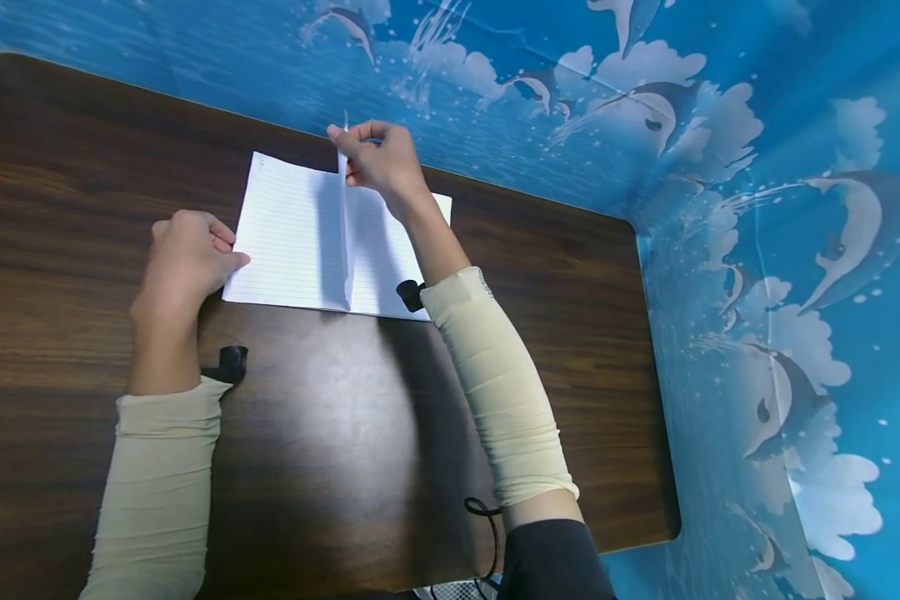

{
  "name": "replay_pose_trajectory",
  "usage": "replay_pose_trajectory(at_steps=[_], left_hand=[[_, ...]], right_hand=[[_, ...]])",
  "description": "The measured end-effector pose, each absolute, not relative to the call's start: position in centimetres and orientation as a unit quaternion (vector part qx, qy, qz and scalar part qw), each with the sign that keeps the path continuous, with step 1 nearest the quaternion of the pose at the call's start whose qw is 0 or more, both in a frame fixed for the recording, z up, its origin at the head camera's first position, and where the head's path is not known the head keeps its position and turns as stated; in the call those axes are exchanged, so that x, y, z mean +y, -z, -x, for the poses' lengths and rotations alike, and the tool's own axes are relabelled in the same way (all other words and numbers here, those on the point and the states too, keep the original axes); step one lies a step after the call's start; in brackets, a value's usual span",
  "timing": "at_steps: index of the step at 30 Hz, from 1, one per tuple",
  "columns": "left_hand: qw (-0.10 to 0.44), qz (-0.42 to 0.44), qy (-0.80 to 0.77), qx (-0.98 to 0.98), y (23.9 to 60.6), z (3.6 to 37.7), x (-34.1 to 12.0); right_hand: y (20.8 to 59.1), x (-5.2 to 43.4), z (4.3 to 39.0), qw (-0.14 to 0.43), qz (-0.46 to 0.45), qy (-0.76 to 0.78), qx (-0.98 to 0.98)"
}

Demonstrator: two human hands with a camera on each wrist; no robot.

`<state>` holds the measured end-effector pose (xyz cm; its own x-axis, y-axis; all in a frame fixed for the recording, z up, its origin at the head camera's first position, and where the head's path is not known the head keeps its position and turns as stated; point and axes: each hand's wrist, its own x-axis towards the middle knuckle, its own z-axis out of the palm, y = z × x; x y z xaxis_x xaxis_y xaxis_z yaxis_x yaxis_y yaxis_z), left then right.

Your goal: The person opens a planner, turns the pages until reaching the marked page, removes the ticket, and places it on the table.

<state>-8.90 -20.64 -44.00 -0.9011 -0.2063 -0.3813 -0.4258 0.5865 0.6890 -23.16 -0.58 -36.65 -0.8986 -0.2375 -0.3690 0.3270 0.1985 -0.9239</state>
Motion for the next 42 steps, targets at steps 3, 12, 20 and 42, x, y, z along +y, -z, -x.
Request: replay_pose_trajectory(at_steps=[3,12,20,42], left_hand=[[0.133,0.175,-0.419,0.881,44.2,9.0,-20.6],[0.131,0.174,-0.42,0.881,44.1,9.1,-19.9],[0.124,0.167,-0.42,0.883,44.2,9.3,-19.8],[0.107,0.179,-0.407,0.889,44.3,9.4,-20.6]], right_hand=[[37.2,-1.7,23.0,0.237,-0.043,0.648,0.722],[39.7,-4.2,22.6,0.259,-0.071,0.654,0.707],[42.8,-6.5,21.7,0.242,-0.077,0.589,0.767],[44.3,-8.5,20.2,0.277,0.091,0.425,0.857]])
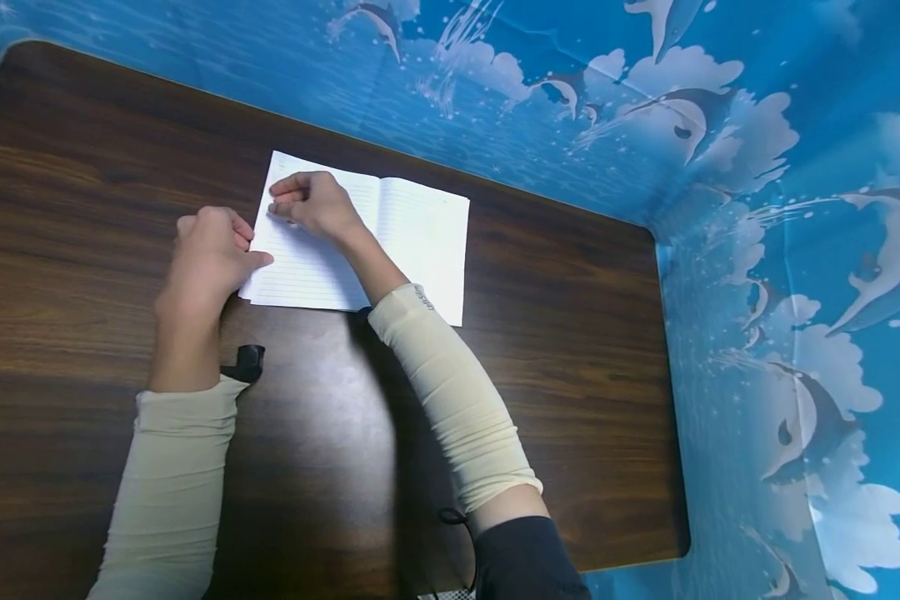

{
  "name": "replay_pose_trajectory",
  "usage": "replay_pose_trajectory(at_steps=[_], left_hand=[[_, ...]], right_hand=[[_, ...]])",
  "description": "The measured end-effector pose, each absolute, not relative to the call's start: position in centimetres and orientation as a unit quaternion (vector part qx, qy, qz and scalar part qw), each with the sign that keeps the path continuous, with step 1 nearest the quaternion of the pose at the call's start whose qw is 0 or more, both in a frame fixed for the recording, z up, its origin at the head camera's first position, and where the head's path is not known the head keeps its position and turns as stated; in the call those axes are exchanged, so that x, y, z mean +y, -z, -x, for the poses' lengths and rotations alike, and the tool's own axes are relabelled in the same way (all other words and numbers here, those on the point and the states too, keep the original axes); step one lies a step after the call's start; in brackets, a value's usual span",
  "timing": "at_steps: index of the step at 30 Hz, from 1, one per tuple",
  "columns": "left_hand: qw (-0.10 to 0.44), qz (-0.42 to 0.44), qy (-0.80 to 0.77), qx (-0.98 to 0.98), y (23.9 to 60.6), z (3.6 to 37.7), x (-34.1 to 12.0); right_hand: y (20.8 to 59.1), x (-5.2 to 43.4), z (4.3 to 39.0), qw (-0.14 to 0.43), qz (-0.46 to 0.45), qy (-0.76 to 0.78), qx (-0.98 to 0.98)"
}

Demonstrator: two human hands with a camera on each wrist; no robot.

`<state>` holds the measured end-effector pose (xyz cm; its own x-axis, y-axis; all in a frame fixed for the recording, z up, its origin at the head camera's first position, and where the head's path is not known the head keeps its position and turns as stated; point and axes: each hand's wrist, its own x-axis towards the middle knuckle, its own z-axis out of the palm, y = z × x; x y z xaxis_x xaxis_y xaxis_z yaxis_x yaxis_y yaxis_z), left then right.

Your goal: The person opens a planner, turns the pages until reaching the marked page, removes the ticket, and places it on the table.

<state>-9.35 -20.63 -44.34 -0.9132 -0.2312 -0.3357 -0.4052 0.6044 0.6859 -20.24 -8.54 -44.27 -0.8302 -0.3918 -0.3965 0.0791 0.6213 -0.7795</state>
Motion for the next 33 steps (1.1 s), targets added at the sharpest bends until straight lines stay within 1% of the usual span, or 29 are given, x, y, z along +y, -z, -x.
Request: replay_pose_trajectory(at_steps=[5,12,19,26,33], left_hand=[[0.11,0.18,-0.408,0.888,44.2,9.2,-20.6],[0.114,0.184,-0.404,0.889,44.1,8.9,-20.4],[0.112,0.181,-0.406,0.889,44.0,8.7,-20.2],[0.121,0.184,-0.407,0.887,44.0,8.6,-20.1],[0.122,0.182,-0.403,0.888,43.8,8.5,-20.1]], right_hand=[[43.9,-6.9,20.7,0.269,0.095,0.411,0.866],[42.3,-2.9,22.1,0.236,0.092,0.417,0.873],[40.5,1.1,23.7,0.222,0.038,0.408,0.885],[40.0,5.2,24.6,0.192,-0.025,0.38,0.905],[41.0,7.6,24.8,0.152,-0.071,0.26,0.951]])
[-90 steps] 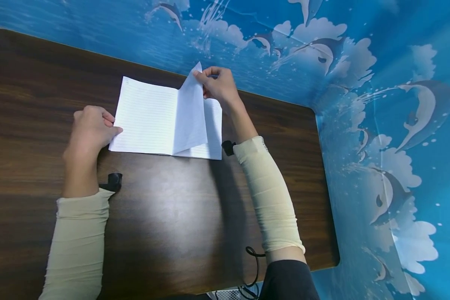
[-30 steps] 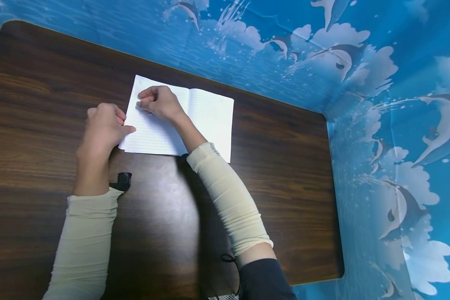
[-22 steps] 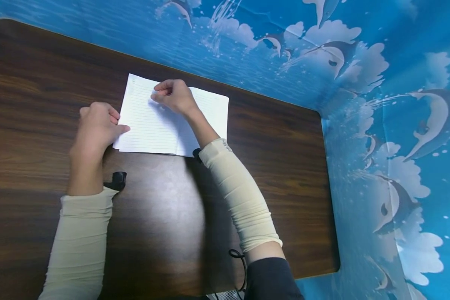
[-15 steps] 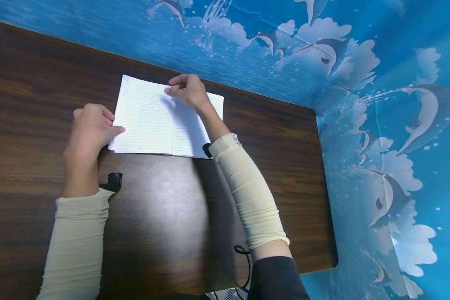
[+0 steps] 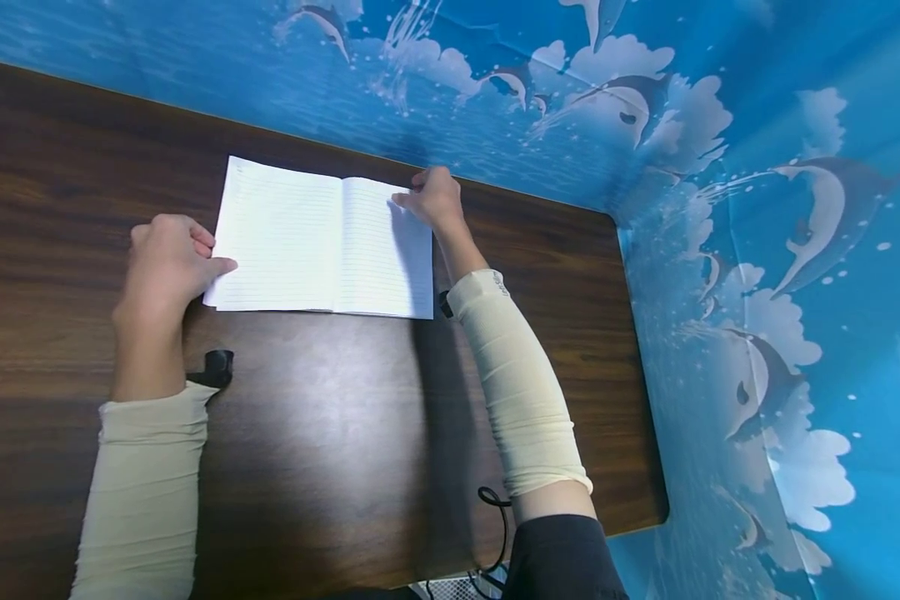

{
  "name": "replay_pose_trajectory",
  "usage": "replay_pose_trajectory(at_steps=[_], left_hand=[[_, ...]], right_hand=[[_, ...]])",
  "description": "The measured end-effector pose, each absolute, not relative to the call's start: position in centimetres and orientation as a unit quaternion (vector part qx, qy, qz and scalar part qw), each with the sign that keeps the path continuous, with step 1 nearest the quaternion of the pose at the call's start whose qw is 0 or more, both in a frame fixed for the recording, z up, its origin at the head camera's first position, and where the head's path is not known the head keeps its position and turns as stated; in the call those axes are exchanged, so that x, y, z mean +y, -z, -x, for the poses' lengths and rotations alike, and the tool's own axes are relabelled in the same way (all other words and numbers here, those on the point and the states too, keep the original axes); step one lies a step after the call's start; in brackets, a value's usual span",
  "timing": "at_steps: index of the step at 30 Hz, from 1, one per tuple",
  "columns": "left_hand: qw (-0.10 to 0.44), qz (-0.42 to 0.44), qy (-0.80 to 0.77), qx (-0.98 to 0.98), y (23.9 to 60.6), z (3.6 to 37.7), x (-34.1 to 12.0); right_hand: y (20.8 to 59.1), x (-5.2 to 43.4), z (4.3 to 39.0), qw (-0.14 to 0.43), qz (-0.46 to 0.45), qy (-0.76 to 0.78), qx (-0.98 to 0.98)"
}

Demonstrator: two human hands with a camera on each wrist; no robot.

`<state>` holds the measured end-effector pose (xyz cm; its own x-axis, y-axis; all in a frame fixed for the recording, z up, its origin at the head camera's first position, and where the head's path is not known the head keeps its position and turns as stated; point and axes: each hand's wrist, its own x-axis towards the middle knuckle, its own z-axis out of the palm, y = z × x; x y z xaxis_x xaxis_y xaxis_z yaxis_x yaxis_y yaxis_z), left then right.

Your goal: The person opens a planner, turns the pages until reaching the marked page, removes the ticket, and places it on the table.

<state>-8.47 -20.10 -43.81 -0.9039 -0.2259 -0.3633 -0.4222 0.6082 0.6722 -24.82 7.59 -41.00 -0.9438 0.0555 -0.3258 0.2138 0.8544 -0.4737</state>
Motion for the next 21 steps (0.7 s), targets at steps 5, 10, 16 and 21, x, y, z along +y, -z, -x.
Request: replay_pose_trajectory(at_steps=[5,10,16,21], left_hand=[[0.123,0.178,-0.404,0.889,43.9,8.5,-20.1],[0.126,0.175,-0.405,0.888,43.9,8.5,-20.2],[0.13,0.178,-0.405,0.887,43.7,8.5,-20.0],[0.133,0.179,-0.404,0.887,43.7,8.5,-20.0]], right_hand=[[42.2,8.4,24.4,0.141,-0.07,0.166,0.973],[43.2,8.8,24.0,0.128,-0.034,0.124,0.983],[43.4,8.8,23.7,0.109,-0.006,0.096,0.989],[43.3,8.6,23.4,0.121,0.009,0.127,0.984]])
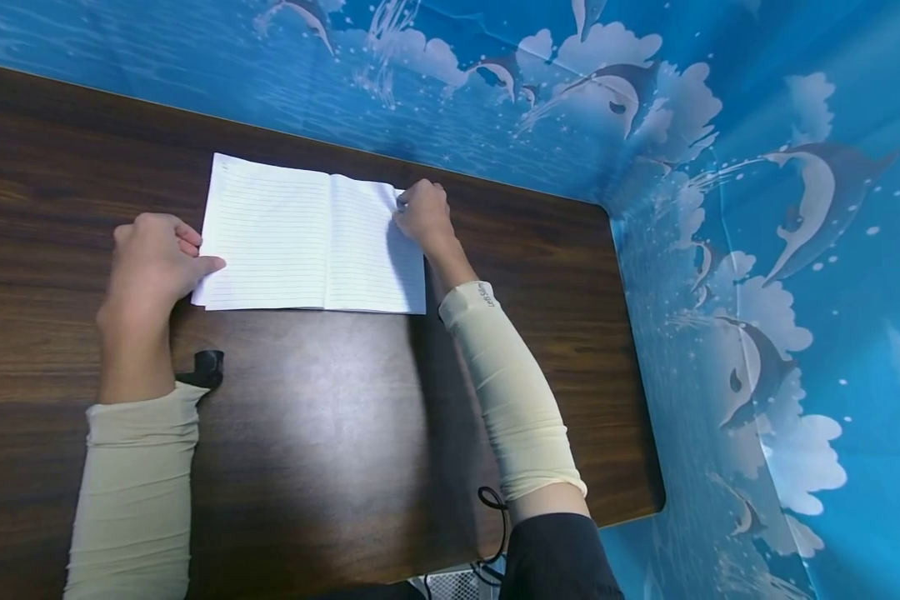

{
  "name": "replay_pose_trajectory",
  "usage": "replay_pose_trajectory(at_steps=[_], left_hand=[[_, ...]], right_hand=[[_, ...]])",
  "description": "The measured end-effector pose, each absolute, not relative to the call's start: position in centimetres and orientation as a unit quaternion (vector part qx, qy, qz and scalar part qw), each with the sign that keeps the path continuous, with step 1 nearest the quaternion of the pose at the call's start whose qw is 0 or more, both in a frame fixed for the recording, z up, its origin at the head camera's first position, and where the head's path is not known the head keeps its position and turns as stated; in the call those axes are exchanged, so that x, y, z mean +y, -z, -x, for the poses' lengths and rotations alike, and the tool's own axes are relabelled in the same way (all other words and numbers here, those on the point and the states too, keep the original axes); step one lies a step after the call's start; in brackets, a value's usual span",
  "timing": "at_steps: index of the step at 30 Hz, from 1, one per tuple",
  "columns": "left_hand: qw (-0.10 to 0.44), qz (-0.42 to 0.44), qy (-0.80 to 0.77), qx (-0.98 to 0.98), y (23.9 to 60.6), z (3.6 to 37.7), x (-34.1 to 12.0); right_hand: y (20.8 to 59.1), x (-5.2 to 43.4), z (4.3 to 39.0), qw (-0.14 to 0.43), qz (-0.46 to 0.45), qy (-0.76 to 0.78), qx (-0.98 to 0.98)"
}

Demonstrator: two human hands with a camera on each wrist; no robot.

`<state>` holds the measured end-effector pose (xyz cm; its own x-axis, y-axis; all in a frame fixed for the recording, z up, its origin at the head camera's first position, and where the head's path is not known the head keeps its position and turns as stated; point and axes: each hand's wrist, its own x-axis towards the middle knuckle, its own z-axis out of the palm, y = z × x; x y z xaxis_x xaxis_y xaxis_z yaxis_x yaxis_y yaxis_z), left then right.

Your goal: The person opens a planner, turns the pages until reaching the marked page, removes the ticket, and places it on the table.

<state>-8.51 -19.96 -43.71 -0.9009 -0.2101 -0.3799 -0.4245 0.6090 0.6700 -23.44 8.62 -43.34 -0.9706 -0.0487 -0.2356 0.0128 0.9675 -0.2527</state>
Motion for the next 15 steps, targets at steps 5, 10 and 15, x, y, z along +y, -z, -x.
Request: replay_pose_trajectory(at_steps=[5,10,15], left_hand=[[0.131,0.179,-0.405,0.887,43.7,8.5,-20.0],[0.134,0.182,-0.403,0.887,43.8,8.5,-20.0],[0.134,0.185,-0.402,0.887,43.8,8.6,-20.0]], right_hand=[[43.3,8.7,23.0,0.116,-0.022,0.181,0.976],[43.4,9.4,22.9,0.114,-0.087,0.237,0.961],[43.1,10.7,23.2,0.12,-0.131,0.32,0.931]])
